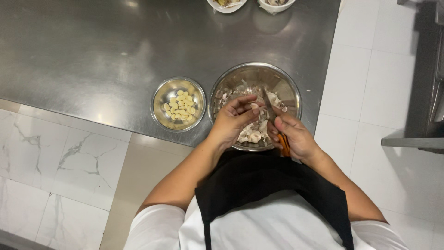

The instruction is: The person peels garlic cloves using a small knife. They hold each clove in the left hand and use the knife in the right hand to remove the skin, placing the peeled cloves into a separate bowl.

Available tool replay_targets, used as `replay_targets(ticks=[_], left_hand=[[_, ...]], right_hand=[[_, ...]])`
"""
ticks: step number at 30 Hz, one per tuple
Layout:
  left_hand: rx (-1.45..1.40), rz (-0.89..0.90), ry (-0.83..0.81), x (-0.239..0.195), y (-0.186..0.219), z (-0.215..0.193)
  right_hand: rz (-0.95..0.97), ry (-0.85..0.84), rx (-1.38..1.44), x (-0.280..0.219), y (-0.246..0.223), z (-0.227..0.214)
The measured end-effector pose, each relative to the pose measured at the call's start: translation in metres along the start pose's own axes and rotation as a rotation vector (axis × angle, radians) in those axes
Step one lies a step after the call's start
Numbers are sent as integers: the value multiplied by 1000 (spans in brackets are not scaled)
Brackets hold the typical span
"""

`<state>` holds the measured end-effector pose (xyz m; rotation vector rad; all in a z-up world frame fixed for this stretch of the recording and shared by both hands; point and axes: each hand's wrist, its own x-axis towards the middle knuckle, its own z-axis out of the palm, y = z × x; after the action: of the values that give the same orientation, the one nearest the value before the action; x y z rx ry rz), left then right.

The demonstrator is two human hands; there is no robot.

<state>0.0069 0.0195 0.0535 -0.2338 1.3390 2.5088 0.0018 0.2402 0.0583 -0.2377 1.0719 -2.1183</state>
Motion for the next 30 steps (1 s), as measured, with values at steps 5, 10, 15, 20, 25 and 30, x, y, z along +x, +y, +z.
replay_targets(ticks=[5,10,15,20,25,30], left_hand=[[7,-44,-27,1,-5,-4],[88,-20,25,-1,0,-1],[296,114,104,-3,1,-2],[368,177,57,0,-10,-7],[341,179,102,6,-4,-4],[906,349,48,6,-1,7]], right_hand=[[-44,183,-38,4,0,4],[-25,301,-52,7,-5,4],[92,167,-176,4,-8,-1],[153,97,-121,3,-6,-3],[187,14,87,6,1,-21],[214,-136,302,1,-10,-29]])
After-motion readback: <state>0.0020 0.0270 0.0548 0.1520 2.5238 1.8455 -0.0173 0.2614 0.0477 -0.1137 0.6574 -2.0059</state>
